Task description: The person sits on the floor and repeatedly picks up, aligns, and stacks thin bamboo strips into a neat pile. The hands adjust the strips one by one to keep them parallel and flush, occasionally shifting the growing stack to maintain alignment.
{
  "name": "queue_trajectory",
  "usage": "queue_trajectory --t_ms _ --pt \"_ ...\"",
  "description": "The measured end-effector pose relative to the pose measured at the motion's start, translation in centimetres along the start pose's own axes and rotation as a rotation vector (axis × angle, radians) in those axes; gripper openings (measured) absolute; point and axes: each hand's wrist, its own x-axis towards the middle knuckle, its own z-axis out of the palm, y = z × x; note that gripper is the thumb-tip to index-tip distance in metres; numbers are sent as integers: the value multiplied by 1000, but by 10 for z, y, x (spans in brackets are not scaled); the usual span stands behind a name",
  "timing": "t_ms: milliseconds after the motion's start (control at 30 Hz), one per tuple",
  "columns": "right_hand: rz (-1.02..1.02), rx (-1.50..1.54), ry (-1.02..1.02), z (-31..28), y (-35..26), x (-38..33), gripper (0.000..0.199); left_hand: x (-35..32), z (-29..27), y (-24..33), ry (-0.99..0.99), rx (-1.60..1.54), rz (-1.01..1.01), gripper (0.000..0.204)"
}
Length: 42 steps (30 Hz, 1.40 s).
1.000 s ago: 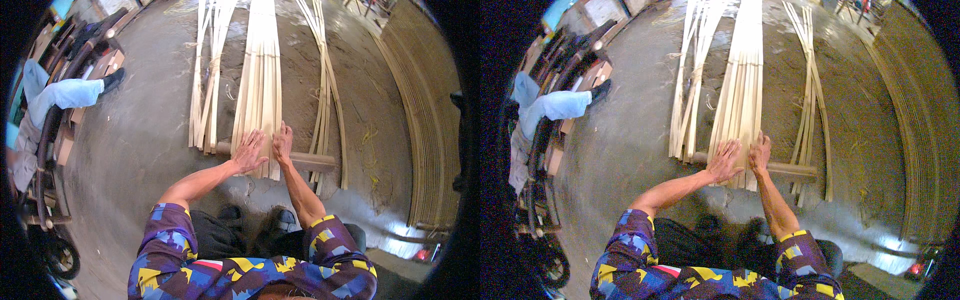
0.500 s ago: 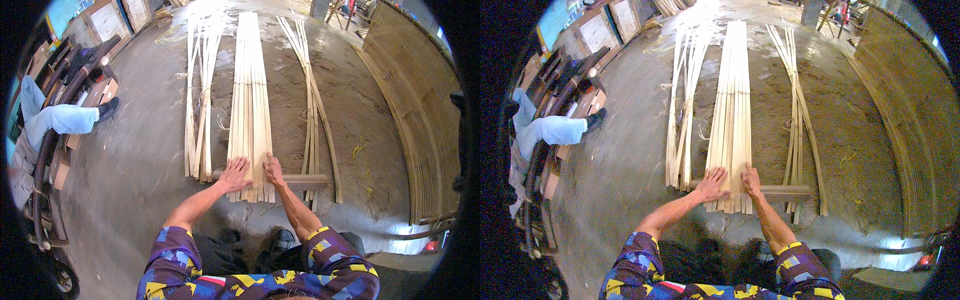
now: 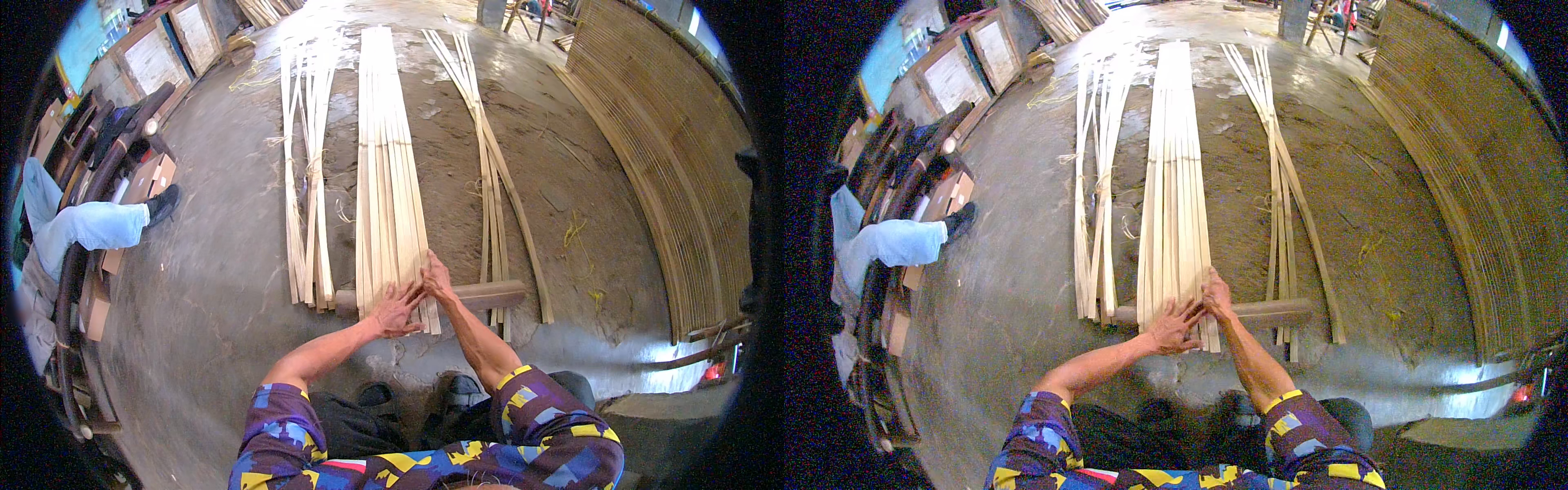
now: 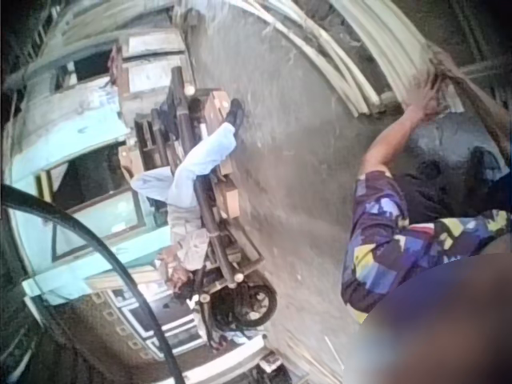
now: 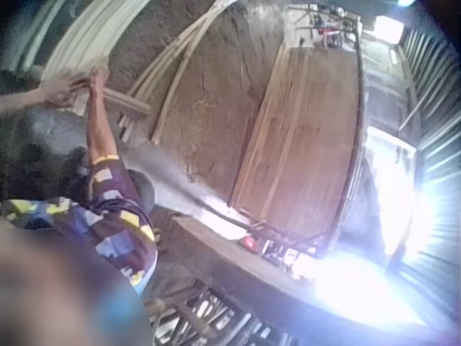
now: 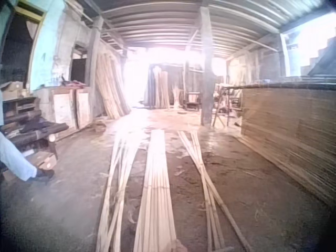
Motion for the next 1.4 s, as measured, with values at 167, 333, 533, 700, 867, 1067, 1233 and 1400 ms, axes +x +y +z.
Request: queue_trajectory --t_ms 167,333,533,700,867,1067,1233,1400 --pt "-52 -44 109 -7 -17 -8 48 -1 2 -1 -25 1 45 83" --pt "195 100 176 -25 -50 -13 47 -1 5 -3 -18 -25 46 82" --pt "-286 255 456 -35 -106 -4 43 -3 0 -2 -45 -73 29 78" --pt "-373 191 380 -21 -144 12 46 0 -2 -1 -46 -64 45 77" --pt "-106 252 218 10 -160 39 44 -4 10 -38 410 -352 -255 50" --pt "46 278 27 39 -170 40 42 -9 -6 -118 956 -641 -508 32" --pt "102 372 64 66 -161 6 45 -20 -23 -119 775 -1285 -839 40" --pt "111 414 144 94 -149 -25 49 -9 -23 -119 790 -952 -767 42"
